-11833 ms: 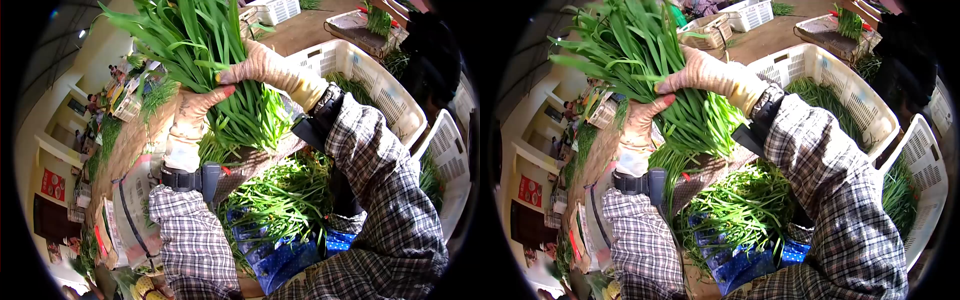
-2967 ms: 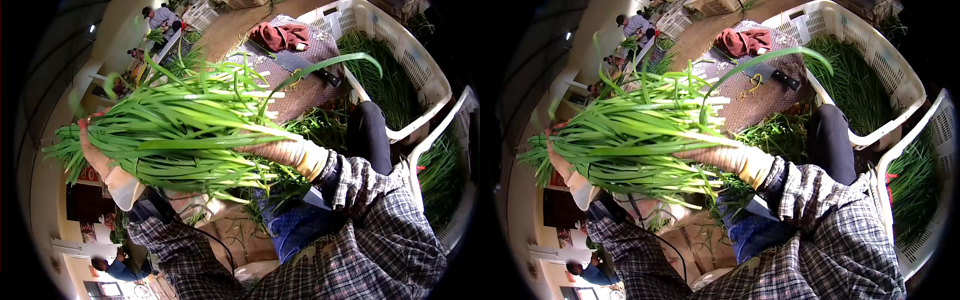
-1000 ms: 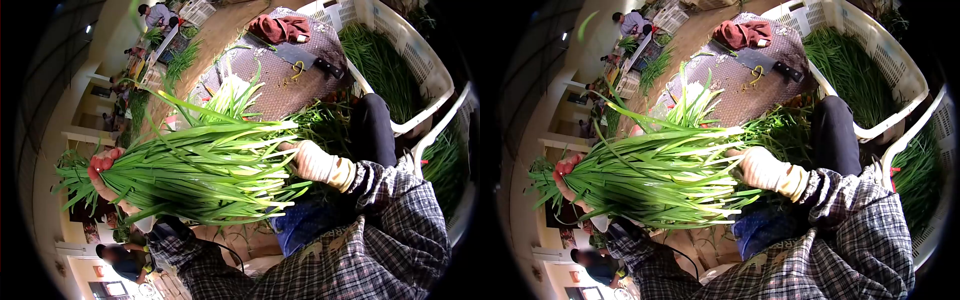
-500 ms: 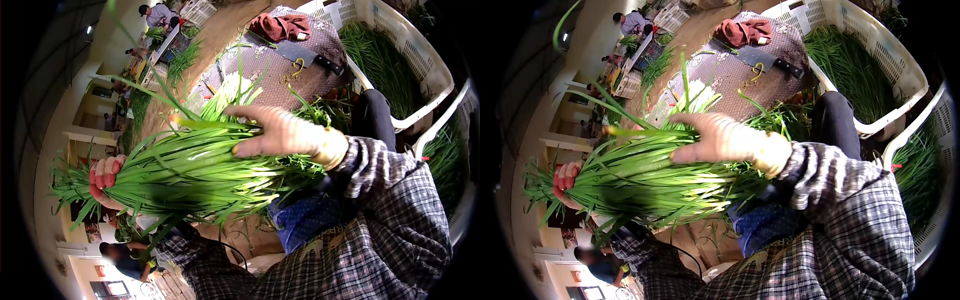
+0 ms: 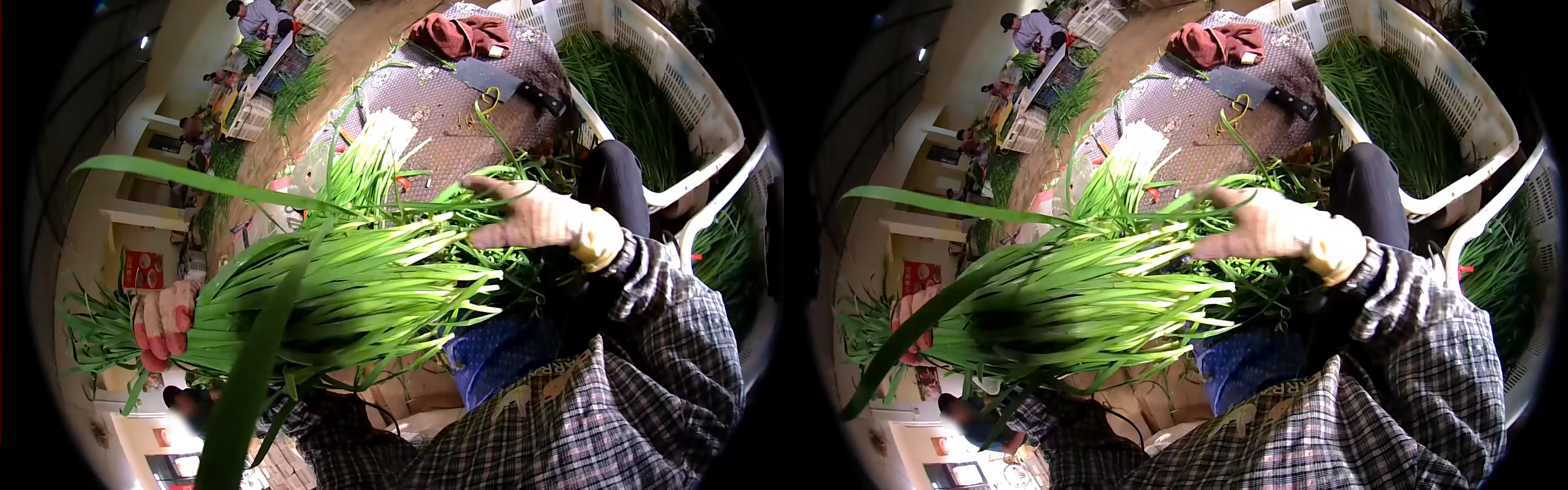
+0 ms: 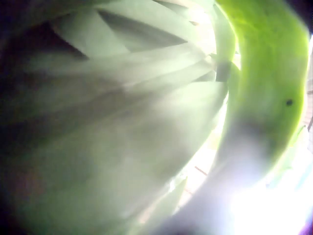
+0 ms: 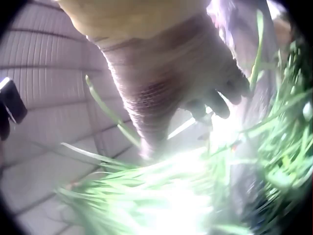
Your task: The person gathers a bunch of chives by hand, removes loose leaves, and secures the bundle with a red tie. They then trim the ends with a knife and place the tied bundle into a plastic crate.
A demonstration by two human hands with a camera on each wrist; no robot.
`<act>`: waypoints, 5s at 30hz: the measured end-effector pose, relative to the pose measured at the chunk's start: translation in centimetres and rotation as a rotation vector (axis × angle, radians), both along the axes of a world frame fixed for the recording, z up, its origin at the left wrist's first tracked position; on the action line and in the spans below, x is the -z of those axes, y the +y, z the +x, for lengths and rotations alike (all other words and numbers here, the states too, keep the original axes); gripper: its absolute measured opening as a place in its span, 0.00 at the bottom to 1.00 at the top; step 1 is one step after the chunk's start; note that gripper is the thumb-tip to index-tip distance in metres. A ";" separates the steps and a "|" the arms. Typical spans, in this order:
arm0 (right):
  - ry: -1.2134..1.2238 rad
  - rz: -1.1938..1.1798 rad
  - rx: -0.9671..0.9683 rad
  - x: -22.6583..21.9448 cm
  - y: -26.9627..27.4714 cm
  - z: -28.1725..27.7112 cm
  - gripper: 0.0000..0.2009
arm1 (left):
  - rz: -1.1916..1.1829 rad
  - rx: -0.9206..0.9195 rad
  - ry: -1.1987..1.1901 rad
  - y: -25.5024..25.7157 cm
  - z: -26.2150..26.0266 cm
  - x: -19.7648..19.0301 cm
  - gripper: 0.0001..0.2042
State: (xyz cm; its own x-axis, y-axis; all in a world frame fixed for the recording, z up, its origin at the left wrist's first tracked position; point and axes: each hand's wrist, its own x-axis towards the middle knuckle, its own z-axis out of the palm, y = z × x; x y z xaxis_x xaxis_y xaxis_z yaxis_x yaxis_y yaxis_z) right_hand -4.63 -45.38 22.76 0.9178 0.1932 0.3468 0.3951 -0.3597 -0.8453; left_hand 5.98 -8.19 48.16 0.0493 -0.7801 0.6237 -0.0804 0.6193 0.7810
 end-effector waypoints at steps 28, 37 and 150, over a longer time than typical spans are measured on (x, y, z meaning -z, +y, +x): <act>0.041 0.011 -0.135 -2.5 7.3 4.1 0.18 | -0.011 -0.044 0.133 -4.8 -1.7 0.9 0.08; 0.354 -0.337 -0.024 -3.2 -2.2 4.6 0.23 | -0.124 -0.075 0.237 -6.4 -0.8 1.0 0.09; 0.319 -0.388 0.165 -1.9 9.7 27.0 0.08 | 0.241 -1.103 1.121 -0.1 15.8 29.8 0.08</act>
